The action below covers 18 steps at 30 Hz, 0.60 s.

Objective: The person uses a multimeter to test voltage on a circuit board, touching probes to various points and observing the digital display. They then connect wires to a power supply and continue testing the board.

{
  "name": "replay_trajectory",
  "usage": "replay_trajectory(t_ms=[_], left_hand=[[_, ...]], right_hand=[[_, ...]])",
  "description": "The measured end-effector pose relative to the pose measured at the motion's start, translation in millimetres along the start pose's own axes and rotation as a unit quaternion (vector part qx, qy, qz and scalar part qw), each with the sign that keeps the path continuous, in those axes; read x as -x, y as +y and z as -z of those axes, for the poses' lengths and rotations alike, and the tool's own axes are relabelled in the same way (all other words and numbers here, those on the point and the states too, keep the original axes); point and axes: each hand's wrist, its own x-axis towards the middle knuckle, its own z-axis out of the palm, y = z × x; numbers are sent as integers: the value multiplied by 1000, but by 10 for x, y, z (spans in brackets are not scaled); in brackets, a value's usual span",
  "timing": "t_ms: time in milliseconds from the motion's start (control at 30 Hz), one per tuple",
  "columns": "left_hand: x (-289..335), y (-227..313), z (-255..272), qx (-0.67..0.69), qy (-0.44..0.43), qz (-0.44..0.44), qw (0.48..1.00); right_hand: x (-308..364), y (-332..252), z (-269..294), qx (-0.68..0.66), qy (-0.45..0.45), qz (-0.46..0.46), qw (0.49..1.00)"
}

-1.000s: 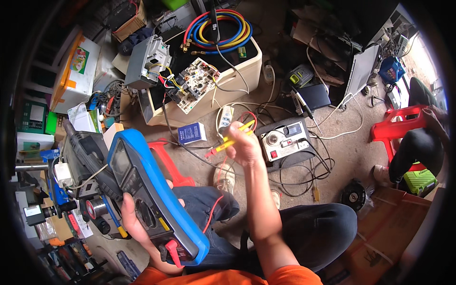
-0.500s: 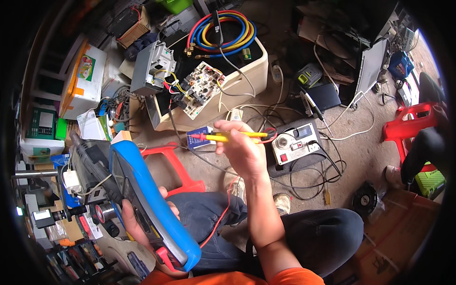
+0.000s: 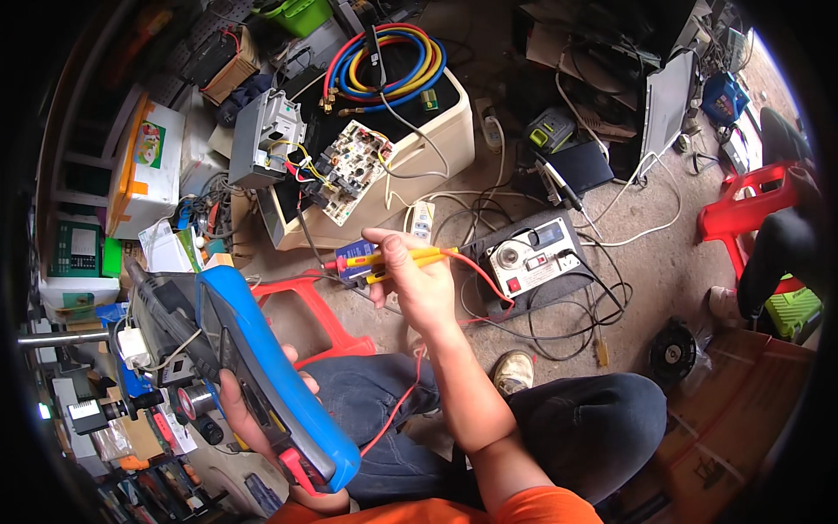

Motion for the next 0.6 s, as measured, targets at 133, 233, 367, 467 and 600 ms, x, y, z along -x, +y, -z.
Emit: replay_trajectory(t_ms=[133, 233, 367, 467, 600], left_hand=[[24, 11, -65, -40, 105, -2, 994], [-2, -53, -113, -57, 136, -41, 988], [4, -45, -113, -58, 129, -31, 989], [-7, -36, -92, -31, 87, -19, 996], [-1, -36, -74, -34, 57, -17, 998]], right_hand=[[33, -20, -41, -81, -40, 0, 996], [52, -82, -16, -92, -49, 53, 993], [111, -182, 24, -81, -48, 64, 993], [72, -103, -65, -59, -27, 94, 993], [12, -51, -27, -190, -40, 54, 979]])
